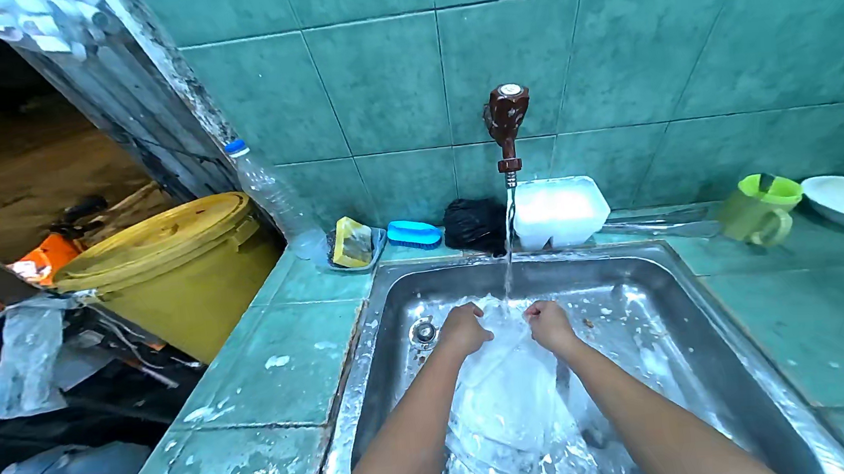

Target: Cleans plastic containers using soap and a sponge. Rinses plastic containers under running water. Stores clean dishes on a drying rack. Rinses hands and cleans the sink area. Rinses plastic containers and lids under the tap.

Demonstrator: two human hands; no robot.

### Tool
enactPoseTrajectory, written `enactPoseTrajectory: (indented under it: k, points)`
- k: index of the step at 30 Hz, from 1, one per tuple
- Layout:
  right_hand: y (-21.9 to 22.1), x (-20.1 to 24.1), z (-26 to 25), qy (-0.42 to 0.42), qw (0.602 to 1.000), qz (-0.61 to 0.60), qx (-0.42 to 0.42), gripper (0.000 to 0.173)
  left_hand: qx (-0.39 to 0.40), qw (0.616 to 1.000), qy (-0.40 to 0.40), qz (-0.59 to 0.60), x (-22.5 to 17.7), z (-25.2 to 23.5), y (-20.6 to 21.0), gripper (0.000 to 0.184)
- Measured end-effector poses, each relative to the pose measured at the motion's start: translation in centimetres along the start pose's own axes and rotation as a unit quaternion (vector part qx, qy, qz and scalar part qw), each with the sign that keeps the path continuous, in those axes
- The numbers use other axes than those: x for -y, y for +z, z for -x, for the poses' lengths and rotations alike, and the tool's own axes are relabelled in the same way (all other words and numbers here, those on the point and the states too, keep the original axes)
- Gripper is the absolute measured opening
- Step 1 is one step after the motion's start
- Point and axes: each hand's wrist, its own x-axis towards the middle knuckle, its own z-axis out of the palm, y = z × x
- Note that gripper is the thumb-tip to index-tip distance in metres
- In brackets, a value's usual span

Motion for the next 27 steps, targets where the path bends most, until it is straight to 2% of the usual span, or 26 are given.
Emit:
enactPoseTrajectory:
  k: [3, 6, 7, 9, 11, 14, 17, 21, 24, 27]
  points:
    - [0.4, 0.1, 0.0, -0.019, 1.0, -0.002, 0.019, 0.03, 0.005, 1.0, 0.017, 0.009, 0.6, 0.1, 1.4, 0.062]
    - [0.9, 1.0, 0.4, -0.039, 0.996, -0.079, 0.004, 0.027, -0.013, 0.999, 0.035, 0.018, 0.2, 0.9, 3.4, 0.093]
    - [1.0, 1.4, 0.5, -0.045, 0.992, -0.117, 0.0, 0.027, -0.012, 0.999, 0.042, 0.006, -0.2, 1.2, 3.8, 0.095]
    - [0.5, 2.5, 1.2, -0.063, 0.98, -0.187, -0.001, 0.022, -0.029, 0.996, 0.078, -0.029, -0.8, 1.4, 4.1, 0.074]
    - [-0.6, 3.5, 2.1, -0.096, 0.968, -0.23, -0.015, 0.018, -0.087, 0.987, 0.125, -0.048, -1.6, 1.6, 3.2, 0.054]
    - [-2.4, 3.7, 2.7, -0.172, 0.962, -0.205, -0.06, 0.025, -0.145, 0.972, 0.18, -0.029, -3.5, 3.1, 0.3, 0.042]
    - [-3.7, 3.4, 2.8, -0.207, 0.951, -0.211, -0.095, 0.032, -0.174, 0.956, 0.219, 0.087, -4.8, 3.3, -1.4, 0.033]
    - [-4.3, 3.0, 2.5, -0.21, 0.944, -0.227, -0.115, 0.026, -0.119, 0.936, 0.171, 0.285, -5.2, 2.2, -1.5, 0.033]
    - [-3.5, 2.7, 2.2, -0.167, 0.951, -0.227, -0.125, 0.021, -0.104, 0.926, 0.121, 0.344, -4.7, 1.3, 0.1, 0.034]
    - [-3.0, 2.4, 2.3, -0.132, 0.959, -0.225, -0.111, 0.022, -0.089, 0.915, 0.084, 0.384, -4.6, 1.3, 0.7, 0.036]
